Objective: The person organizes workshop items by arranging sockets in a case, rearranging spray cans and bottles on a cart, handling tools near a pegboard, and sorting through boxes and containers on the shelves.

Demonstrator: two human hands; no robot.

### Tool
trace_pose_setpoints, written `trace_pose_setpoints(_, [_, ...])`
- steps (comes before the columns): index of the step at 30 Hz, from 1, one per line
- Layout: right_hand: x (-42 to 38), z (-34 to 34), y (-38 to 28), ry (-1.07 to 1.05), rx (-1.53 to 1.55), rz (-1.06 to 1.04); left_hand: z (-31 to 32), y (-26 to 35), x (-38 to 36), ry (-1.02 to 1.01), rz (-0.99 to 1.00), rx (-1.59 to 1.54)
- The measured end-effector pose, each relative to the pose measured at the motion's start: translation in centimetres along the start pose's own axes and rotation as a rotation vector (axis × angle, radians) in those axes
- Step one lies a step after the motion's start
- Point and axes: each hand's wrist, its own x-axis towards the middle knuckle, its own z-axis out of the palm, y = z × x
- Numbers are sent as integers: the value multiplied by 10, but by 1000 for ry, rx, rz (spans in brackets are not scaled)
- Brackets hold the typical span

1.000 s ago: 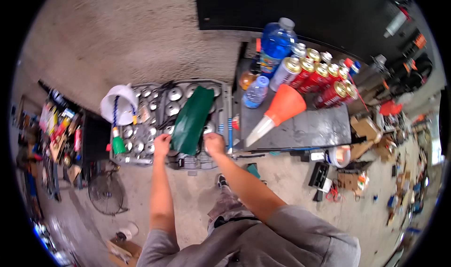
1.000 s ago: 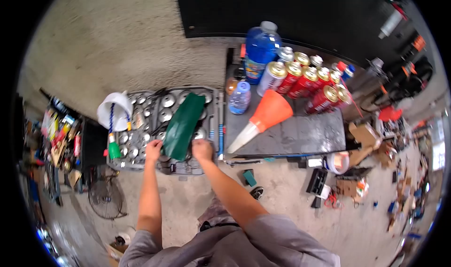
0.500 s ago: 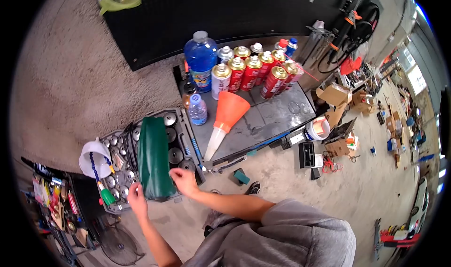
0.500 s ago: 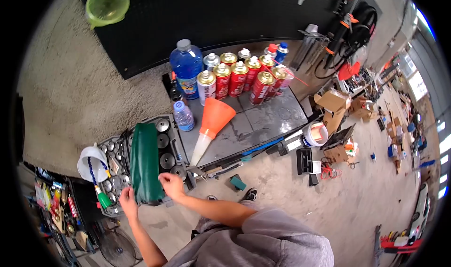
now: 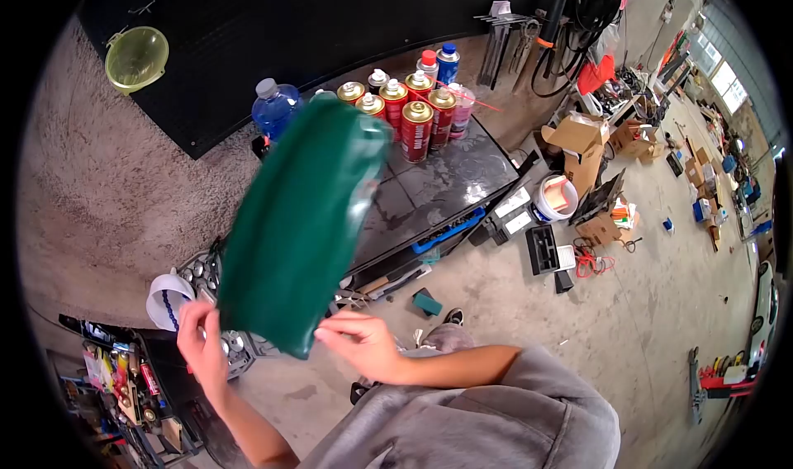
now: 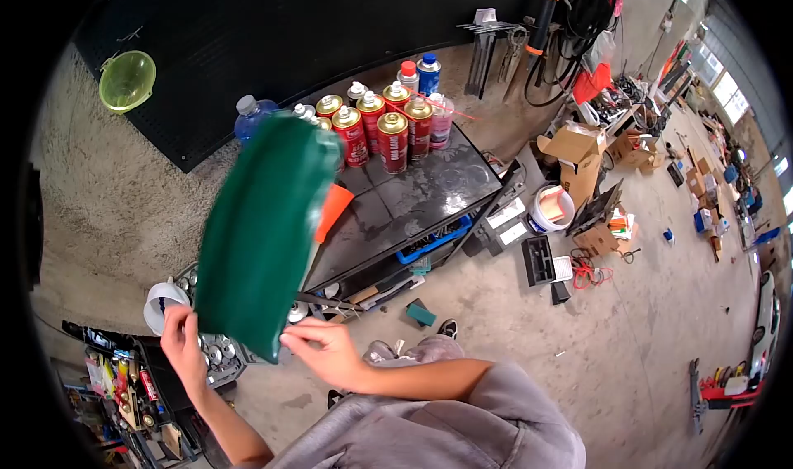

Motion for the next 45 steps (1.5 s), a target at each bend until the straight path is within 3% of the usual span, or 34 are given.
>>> trace_pose_setpoints(2, [-5, -57, -16, 218, -86, 20, 58, 50, 40, -147, 102, 92])
trace_pose_setpoints(5, [1, -99, -18, 412, -38, 63, 146, 60, 87, -333, 269, 124])
trace_pose_setpoints(9, [19, -140, -2, 564, -91, 15, 216, 53, 113, -496, 196, 131])
trace_pose_setpoints(11, [43, -169, 19, 657, -72, -14, 267, 33, 132, -548, 254, 86])
trace_pose_setpoints(14, [56, -193, 41, 686, -126, -11, 288, 47, 137, -560, 265, 180])
trace_pose_setpoints(22, [87, -193, 60, 746, 99, 189, 332, 31, 150, -509, 420, 529])
trace_pose_setpoints(27, [93, -193, 62, 729, 160, 230, 328, 45, 137, -401, 481, 523])
trace_pose_setpoints(31, [93, -198, 67, 648, 178, 347, 320, 56, 126, -418, 438, 426])
trace_pose_setpoints(41, [94, -208, 94, 572, 201, 411, 312, 51, 105, -435, 269, 303])
trace_pose_setpoints(45, [93, -208, 84, 548, 237, 511, 308, 56, 103, -480, 124, 284])
